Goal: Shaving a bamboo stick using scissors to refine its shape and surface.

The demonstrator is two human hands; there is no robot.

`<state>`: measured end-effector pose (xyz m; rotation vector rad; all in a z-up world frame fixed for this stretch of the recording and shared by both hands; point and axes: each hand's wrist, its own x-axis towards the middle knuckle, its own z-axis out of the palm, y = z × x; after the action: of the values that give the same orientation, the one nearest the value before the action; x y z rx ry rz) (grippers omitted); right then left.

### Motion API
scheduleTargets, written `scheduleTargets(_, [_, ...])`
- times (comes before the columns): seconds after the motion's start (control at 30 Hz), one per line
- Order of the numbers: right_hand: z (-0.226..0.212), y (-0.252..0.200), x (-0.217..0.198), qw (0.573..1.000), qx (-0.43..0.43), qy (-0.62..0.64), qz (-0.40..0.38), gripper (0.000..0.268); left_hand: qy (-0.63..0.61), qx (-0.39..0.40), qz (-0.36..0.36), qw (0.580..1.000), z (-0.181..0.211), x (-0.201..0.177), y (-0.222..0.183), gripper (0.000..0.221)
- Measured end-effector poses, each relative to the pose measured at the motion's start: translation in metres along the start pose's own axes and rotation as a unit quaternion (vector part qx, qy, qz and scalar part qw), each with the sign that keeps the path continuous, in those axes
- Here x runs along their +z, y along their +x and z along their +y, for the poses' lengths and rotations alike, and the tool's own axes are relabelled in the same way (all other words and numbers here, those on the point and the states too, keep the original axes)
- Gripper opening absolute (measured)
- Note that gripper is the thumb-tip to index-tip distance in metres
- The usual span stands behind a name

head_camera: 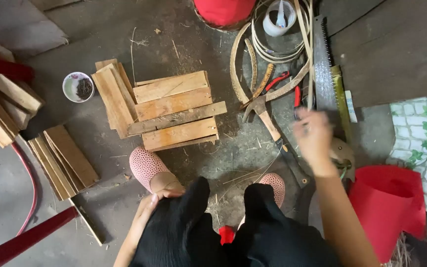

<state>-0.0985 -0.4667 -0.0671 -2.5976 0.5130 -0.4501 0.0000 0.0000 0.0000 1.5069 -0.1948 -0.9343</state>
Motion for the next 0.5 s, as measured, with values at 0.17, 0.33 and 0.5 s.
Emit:
scheduleTargets(0.17, [-0.011,-0.087,0.058,0.893,0.007,0.010,-0.449,0.026,-0.008,-0.057,0.061,0.997,-0.029,-0.008,-0.003,0.050])
scheduleTargets(0.33, [0.006,-0.131,0.078,0.913,-0.127,-0.043,-0.385,0.014,-0.001,-0.057,0.056,0.997,-0.042,-0.013,-0.004,0.049])
scheduleTargets(0.5, [0.048,-0.155,0.136,0.911,-0.248,-0.108,-0.312,0.026,-0.020,-0.107,0.103,0.989,-0.033,-0.005,-0.003,0.051])
